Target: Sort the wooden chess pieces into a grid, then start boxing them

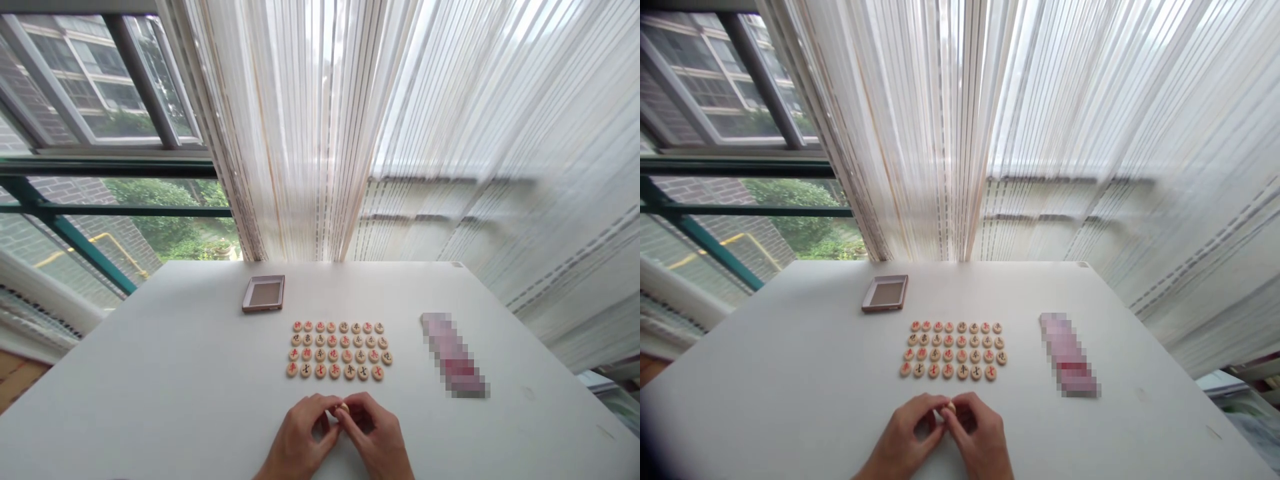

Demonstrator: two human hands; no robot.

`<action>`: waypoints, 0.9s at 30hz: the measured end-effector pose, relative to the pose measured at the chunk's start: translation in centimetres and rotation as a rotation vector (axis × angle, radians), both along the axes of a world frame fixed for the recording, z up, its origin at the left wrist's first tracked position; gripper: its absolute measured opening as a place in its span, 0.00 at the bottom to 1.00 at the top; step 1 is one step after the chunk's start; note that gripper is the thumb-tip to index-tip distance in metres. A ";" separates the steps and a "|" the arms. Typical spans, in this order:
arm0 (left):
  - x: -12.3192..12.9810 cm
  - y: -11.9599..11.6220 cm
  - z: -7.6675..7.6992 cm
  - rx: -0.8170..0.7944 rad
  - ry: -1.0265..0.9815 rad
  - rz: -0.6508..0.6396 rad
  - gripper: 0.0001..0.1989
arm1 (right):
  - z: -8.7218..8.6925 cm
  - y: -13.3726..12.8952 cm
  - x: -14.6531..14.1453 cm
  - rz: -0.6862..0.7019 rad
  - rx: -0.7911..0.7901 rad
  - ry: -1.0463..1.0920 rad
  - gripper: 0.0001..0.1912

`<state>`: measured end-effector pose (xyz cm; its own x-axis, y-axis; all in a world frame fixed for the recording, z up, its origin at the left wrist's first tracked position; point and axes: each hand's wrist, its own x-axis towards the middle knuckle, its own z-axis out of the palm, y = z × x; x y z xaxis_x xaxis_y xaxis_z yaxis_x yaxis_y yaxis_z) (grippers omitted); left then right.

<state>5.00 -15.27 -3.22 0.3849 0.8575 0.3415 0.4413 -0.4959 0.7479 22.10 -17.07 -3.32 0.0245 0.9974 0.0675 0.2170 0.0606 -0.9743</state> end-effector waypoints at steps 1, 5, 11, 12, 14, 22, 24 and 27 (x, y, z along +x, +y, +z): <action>0.0 0.0 0.1 0.015 0.010 0.005 0.17 | 0.0 0.0 -0.1 -0.008 0.000 0.000 0.21; 0.2 0.1 0.3 0.040 0.040 0.018 0.15 | -0.1 -0.1 -0.3 -0.049 0.055 -0.018 0.22; 0.3 0.0 -0.1 0.010 0.049 0.018 0.14 | -0.1 -0.2 0.1 -0.029 0.097 -0.058 0.20; 0.3 0.0 -0.2 0.001 0.040 0.025 0.14 | 0.0 -0.2 0.2 -0.029 0.101 -0.069 0.19; 0.3 -0.1 -0.4 -0.031 0.016 0.029 0.14 | 0.2 -0.3 0.3 -0.032 0.113 -0.077 0.17; 0.2 0.0 -0.2 -0.156 -0.063 0.010 0.15 | 0.6 -0.7 0.2 0.010 0.153 -0.019 0.14; 0.1 0.0 -0.2 -0.165 -0.079 0.008 0.15 | 0.6 -0.7 0.2 0.027 0.159 -0.012 0.14; 0.0 -0.1 0.0 -0.146 -0.085 0.004 0.15 | 0.5 -0.7 0.2 0.041 0.156 -0.016 0.13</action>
